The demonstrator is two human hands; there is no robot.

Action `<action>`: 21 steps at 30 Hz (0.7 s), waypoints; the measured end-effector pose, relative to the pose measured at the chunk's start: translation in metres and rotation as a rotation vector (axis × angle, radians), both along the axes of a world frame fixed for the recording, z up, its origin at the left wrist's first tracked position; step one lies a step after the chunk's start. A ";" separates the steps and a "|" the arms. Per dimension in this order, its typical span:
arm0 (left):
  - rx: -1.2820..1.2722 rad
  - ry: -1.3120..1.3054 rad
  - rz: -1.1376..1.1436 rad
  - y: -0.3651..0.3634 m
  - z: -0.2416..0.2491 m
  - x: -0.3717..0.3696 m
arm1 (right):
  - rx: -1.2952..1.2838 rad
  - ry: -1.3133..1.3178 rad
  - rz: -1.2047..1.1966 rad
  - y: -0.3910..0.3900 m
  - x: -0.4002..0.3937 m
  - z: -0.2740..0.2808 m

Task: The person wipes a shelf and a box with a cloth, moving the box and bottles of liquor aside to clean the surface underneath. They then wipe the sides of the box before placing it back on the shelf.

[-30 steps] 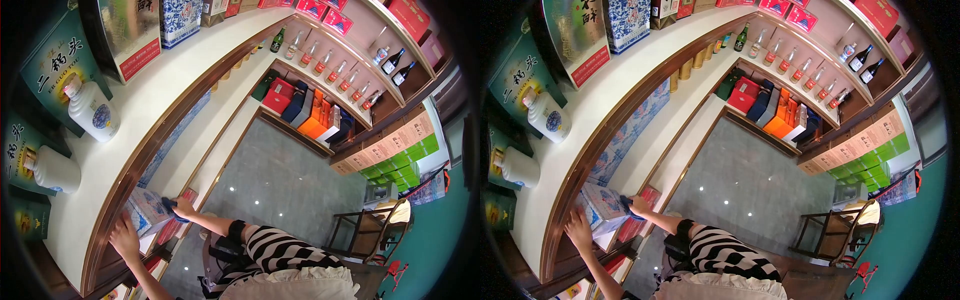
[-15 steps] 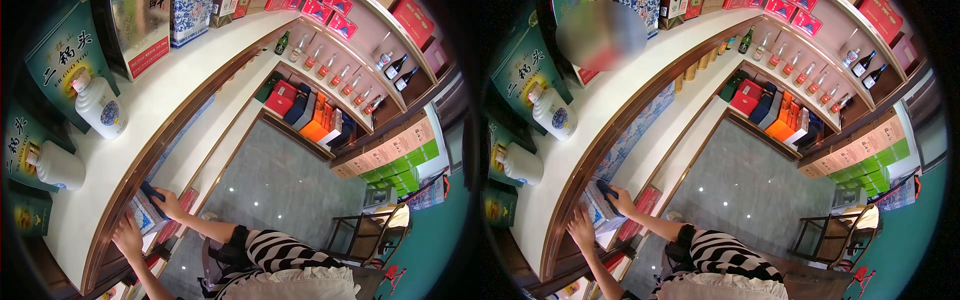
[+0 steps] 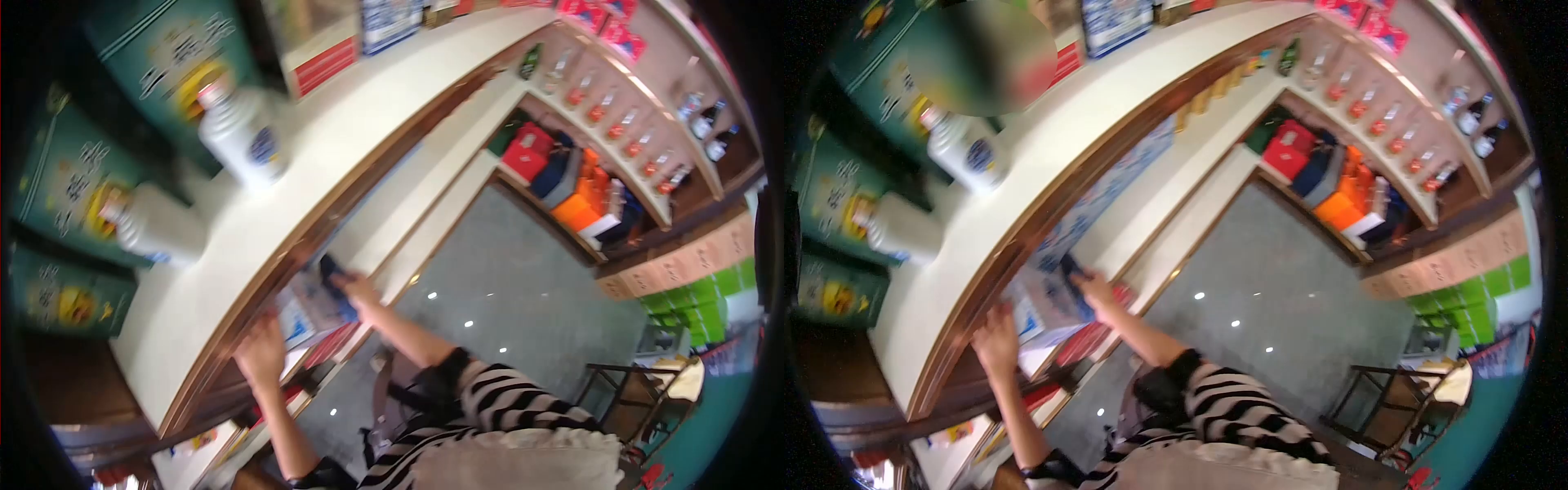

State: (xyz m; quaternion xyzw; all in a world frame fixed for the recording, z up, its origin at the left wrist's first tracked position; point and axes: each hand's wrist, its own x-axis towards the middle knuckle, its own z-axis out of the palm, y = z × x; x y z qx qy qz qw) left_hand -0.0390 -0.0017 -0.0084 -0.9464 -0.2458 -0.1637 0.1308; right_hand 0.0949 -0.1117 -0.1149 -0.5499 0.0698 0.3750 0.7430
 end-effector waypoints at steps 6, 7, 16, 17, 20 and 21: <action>-0.191 -0.144 -0.026 -0.005 0.014 0.012 | 0.293 -0.331 0.004 0.030 -0.017 0.029; -0.217 -0.144 -0.038 -0.005 0.013 0.011 | 0.216 -0.432 -0.019 0.035 -0.019 0.016; -0.239 -0.154 -0.089 -0.005 0.016 0.012 | -0.330 -0.682 0.218 0.022 -0.015 -0.098; -0.210 -0.183 -0.117 -0.006 0.018 0.013 | -0.331 -0.629 0.268 0.017 -0.016 -0.115; -0.287 -0.098 -0.062 -0.005 0.016 0.011 | -0.311 -0.572 0.201 0.016 -0.012 -0.114; -0.291 -0.091 -0.065 -0.004 0.014 0.010 | -0.357 -0.563 0.162 0.015 -0.010 -0.101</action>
